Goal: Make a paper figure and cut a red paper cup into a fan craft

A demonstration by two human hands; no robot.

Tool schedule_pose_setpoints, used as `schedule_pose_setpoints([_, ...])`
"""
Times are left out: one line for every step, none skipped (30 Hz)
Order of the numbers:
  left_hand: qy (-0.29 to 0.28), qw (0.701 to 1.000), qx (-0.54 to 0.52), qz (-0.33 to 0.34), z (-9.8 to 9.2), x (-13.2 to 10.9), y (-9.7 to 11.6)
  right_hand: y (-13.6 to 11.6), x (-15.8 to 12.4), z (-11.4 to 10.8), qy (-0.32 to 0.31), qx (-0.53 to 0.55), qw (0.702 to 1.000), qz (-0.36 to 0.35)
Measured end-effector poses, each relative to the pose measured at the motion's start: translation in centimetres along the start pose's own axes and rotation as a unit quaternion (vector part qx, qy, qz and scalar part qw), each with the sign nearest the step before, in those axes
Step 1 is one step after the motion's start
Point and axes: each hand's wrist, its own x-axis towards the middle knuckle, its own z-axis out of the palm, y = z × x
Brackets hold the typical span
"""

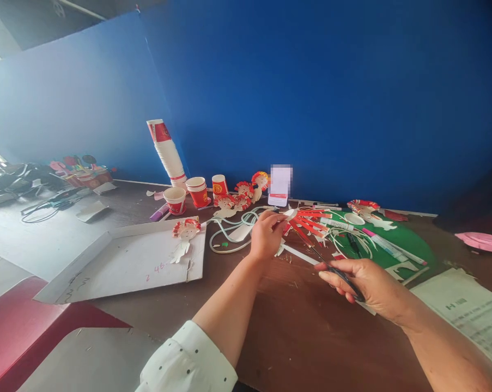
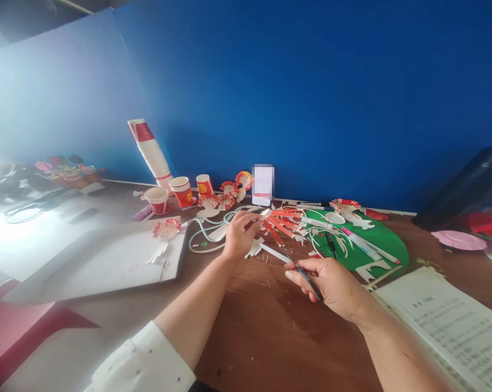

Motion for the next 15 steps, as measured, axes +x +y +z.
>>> schedule_pose_setpoints([0.000,1.000,0.000,0.001,-0.01,0.00,0.01,0.06,0.03,0.02,0.001,0.001,1.000,-0.001])
schedule_pose_setpoints([0.000,1.000,-0.001,0.001,-0.02,0.00,0.02,0.11,0.06,0.05,0.003,0.001,1.000,0.000])
schedule_pose_setpoints([-0.001,1.000,-0.001,0.000,-0.04,0.00,0.02,0.14,0.09,0.09,0.005,0.001,1.000,0.003])
schedule_pose_setpoints([-0.002,1.000,-0.001,-0.001,-0.05,0.00,0.03,0.15,0.12,0.13,0.005,0.002,1.000,0.005])
schedule_pose_setpoints([-0.004,1.000,0.000,-0.002,-0.06,0.00,0.04,0.14,0.14,0.18,0.004,0.003,1.000,0.007])
schedule_pose_setpoints([-0.004,1.000,0.001,-0.003,-0.07,0.00,0.05,0.12,0.15,0.22,0.003,0.003,1.000,0.008])
schedule_pose_setpoints([-0.004,1.000,0.002,-0.003,-0.08,0.01,0.06,0.10,0.13,0.24,0.003,0.002,1.000,0.009])
schedule_pose_setpoints([-0.004,1.000,0.003,-0.003,-0.08,0.01,0.07,0.08,0.10,0.25,0.004,0.000,1.000,0.007])
schedule_pose_setpoints([-0.004,1.000,0.002,-0.003,-0.08,0.01,0.09,0.06,0.07,0.24,0.005,-0.003,1.000,0.006])
schedule_pose_setpoints([-0.004,1.000,0.000,-0.004,-0.08,0.01,0.10,0.06,0.03,0.22,0.007,-0.007,1.000,0.006])
schedule_pose_setpoints([-0.004,1.000,-0.002,-0.004,-0.09,0.01,0.12,0.06,-0.02,0.20,0.009,-0.011,1.000,0.007])
schedule_pose_setpoints([-0.004,1.000,-0.005,-0.005,-0.09,0.00,0.14,0.07,-0.05,0.17,0.010,-0.014,1.000,0.008])
schedule_pose_setpoints([-0.004,1.000,-0.006,-0.005,-0.09,-0.01,0.15,0.07,-0.08,0.15,0.011,-0.016,1.000,0.011])
schedule_pose_setpoints([-0.004,1.000,-0.007,-0.006,-0.09,-0.02,0.16,0.07,-0.11,0.15,0.013,-0.017,1.000,0.013])
schedule_pose_setpoints([-0.003,1.000,-0.006,-0.006,-0.09,-0.02,0.15,0.05,-0.12,0.16,0.015,-0.018,1.000,0.013])
